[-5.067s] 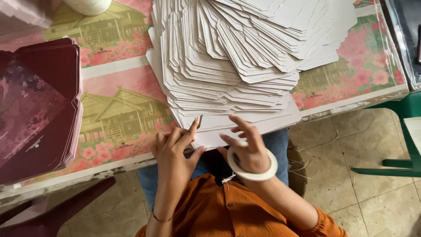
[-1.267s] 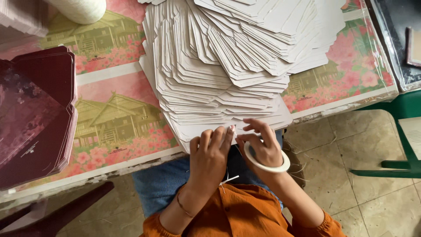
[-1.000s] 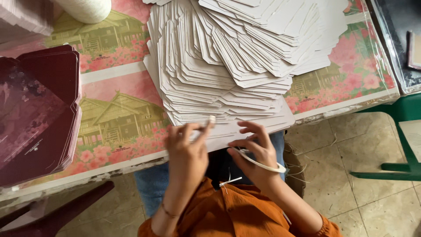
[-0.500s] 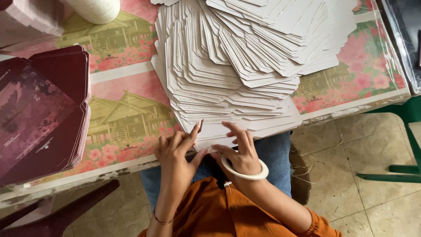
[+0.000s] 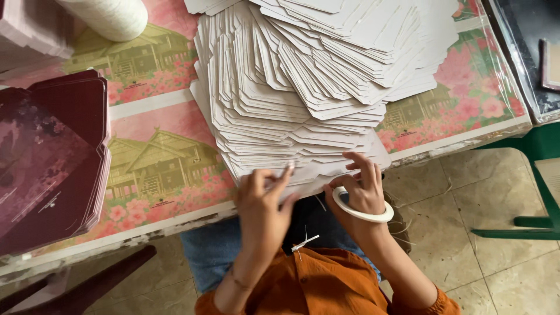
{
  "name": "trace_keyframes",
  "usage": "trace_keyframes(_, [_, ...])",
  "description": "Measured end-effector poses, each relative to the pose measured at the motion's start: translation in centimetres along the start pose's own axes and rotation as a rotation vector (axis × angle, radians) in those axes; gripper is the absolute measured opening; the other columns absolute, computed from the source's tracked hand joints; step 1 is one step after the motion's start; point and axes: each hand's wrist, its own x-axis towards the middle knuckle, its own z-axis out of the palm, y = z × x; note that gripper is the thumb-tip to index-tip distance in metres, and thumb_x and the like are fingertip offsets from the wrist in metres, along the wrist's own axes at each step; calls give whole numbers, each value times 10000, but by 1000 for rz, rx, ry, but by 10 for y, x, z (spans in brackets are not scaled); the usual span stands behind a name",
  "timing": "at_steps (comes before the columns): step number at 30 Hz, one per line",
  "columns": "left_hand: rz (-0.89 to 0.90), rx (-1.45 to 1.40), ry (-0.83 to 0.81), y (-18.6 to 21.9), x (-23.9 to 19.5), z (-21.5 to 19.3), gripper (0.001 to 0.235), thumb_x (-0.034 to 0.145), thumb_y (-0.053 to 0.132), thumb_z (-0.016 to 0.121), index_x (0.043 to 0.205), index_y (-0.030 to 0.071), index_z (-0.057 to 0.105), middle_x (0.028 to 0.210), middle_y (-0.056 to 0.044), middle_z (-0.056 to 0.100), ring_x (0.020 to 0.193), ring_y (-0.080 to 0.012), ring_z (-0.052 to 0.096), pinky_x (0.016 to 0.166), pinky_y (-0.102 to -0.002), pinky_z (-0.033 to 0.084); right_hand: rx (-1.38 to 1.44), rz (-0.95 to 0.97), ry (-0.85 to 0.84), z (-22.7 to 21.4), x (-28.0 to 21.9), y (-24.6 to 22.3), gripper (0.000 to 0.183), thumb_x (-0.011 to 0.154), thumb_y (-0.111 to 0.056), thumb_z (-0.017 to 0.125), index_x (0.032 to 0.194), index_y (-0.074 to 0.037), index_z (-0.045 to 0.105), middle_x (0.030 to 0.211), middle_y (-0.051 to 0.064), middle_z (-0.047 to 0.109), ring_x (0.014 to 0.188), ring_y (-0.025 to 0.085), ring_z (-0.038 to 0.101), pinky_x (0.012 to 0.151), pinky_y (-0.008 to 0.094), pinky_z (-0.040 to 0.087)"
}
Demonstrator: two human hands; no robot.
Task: The person repeatedly applies a strip of white tape to the edge of a white paper sheet, presses it down, and places the sheet onto a growing stack. The process is repeated for multiple sheets throughout the clip.
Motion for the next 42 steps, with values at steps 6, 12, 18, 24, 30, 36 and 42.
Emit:
trace_keyframes(6, [323, 92, -60, 29, 27, 17, 514, 905, 418, 797, 1339, 146, 759, 1015, -44, 581, 906, -290, 624, 664, -447, 513, 3, -67, 33, -23, 24, -4, 170, 903, -201, 871, 828, -92, 764, 1358, 156, 667, 1050, 334, 701, 876, 423, 598])
trace_keyframes(12, [359, 236, -47, 41, 60, -22, 442, 890, 329, 829, 1275, 111, 820, 953, -61, 645, 874, -286, 653, 654, -427, 516, 0, -33, 92, -24, 44, -16, 135, 946, -137, 862, 875, -99, 754, 1268, 98, 725, 927, 272, 764, 864, 398, 609])
trace_keyframes(18, [430, 446, 650, 65, 80, -61, 427, 1122, 163, 701, 1523, 305, 672, 897, 41, 527, 806, -174, 522, 749, -361, 339, 50, -68, 187, -35, 42, -40, 40, 972, -83, 794, 985, -77, 756, 1210, 159, 715, 1115, 377, 783, 929, 438, 618])
trace_keyframes(24, [353, 292, 339, 7, 30, -5, 358, 1014, 100, 657, 1328, 236, 765, 1044, -3, 581, 971, -238, 566, 808, -422, 344, 29, -50, 68, 8, 13, -1, 51, 948, -80, 792, 971, -112, 824, 1287, 83, 783, 951, 262, 810, 844, 380, 650])
trace_keyframes(30, [290, 275, 33, 17, -6, -9, 580, 941, -18, 736, 1472, 210, 690, 1320, 14, 642, 1107, -261, 568, 868, -422, 508, 62, -89, -26, -1, 15, -5, 28, 1017, -29, 775, 994, -44, 781, 1326, 151, 722, 978, 250, 773, 869, 392, 623])
trace_keyframes(36, [373, 408, 45, 34, -2, 1, 509, 1014, 144, 682, 1520, 186, 649, 1367, 46, 651, 1087, -222, 554, 857, -365, 457, 49, -125, -49, -2, 0, -12, 27, 990, -49, 804, 982, -63, 783, 1393, 163, 650, 1029, 302, 720, 901, 457, 552])
trace_keyframes(42, [175, 30, 69, 7, 6, -21, 524, 897, -158, 670, 1294, 154, 811, 1205, 11, 703, 1021, -322, 576, 840, -459, 498, 142, -35, -63, -18, 7, -44, 147, 956, -199, 856, 1090, -165, 806, 1410, 135, 624, 1222, 299, 622, 1074, 466, 455])
